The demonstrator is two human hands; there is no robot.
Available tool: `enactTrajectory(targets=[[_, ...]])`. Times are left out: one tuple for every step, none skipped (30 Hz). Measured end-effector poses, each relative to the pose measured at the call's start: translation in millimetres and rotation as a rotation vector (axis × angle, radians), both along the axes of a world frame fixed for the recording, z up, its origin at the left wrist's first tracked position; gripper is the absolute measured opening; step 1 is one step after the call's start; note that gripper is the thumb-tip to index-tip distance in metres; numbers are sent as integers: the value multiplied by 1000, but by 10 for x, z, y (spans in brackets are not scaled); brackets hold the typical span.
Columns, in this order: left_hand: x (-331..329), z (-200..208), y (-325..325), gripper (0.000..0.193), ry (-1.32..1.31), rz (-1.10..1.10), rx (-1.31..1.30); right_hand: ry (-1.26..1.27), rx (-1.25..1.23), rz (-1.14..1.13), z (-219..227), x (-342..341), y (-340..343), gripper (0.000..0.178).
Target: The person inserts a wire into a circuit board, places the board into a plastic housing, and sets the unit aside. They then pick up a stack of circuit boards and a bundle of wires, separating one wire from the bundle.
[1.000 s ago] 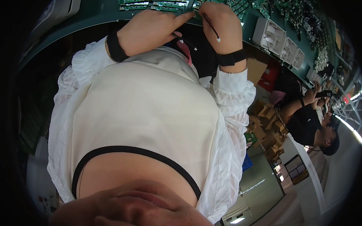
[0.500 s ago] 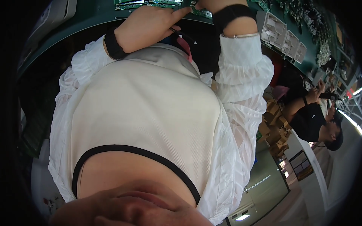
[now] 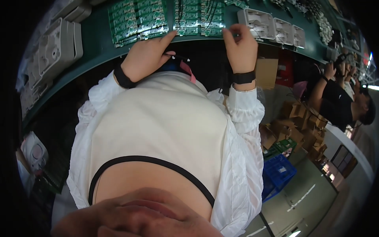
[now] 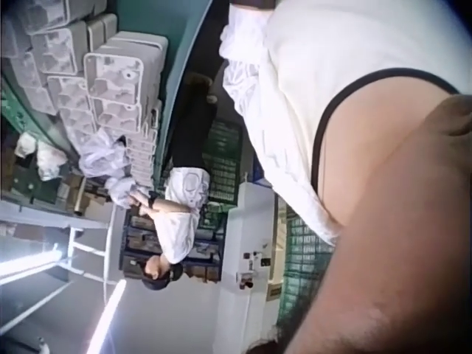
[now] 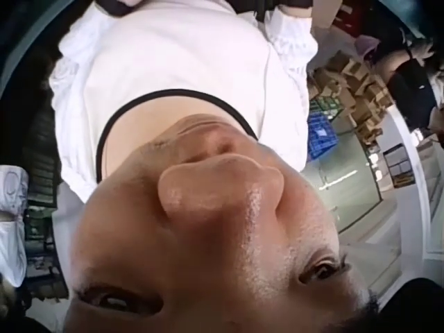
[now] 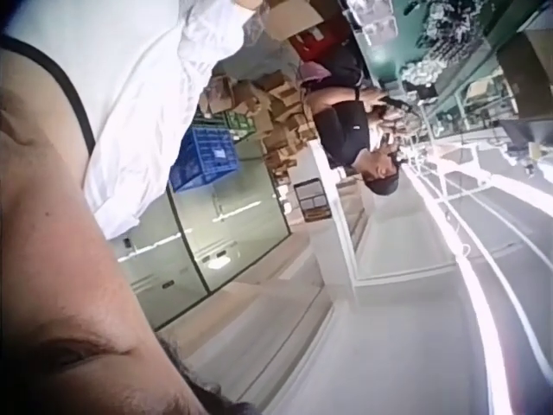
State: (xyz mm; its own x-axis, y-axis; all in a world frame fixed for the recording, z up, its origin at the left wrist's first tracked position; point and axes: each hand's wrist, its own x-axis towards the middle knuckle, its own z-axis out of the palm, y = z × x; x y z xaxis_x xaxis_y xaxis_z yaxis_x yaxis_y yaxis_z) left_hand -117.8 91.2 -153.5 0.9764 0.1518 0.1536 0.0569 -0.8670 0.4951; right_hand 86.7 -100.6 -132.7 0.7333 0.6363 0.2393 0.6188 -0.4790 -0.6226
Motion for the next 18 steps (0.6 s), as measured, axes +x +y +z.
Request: enactTrajectory(targets=[[-11,2,-9,56,31,-1,10,96,27,-33,-143,45,-96,29],[75,-2,-11,55,50,8,22,182,57,-54,-188,170,-124,32],[154,-6,-15,55,27,-1,45,159,81,-61,-226,284,-138,32],[164,-10,-18,55,34,-4,47,286,108,-92,-259,297,-117,34],[176,-12,-18,55,41,-6,50,412,136,-117,-274,318,-83,35],[167,-14,-26,55,52,-4,49,542,159,-138,-260,333,-63,36],[173,-14,-33,55,42,-11,66,534,178,-140,-211,368,-60,36],[186,-14,-40,55,50,-1,71,704,199,-150,-142,399,-62,35],[182,-15,-50,54,62,9,74,878,219,-158,-77,404,-72,33],[174,-3,-54,54,73,20,78,1051,237,-162,-29,406,-88,32],[182,11,-58,54,61,10,89,1040,253,-164,-11,413,-109,32],[183,29,-57,54,62,16,81,1048,276,-137,-19,396,-115,29],[182,48,-52,54,61,20,73,1055,299,-110,-27,373,-119,27],[189,66,-57,54,60,27,61,1060,318,-83,-3,361,-137,26],[202,83,-62,54,47,17,68,1046,329,-87,62,343,-174,26],[197,90,-60,53,65,19,50,982,322,-70,141,298,-203,23],[196,98,-58,51,83,20,32,918,314,-53,227,253,-237,21],[198,109,-57,50,101,22,14,854,305,-38,302,229,-272,19]])
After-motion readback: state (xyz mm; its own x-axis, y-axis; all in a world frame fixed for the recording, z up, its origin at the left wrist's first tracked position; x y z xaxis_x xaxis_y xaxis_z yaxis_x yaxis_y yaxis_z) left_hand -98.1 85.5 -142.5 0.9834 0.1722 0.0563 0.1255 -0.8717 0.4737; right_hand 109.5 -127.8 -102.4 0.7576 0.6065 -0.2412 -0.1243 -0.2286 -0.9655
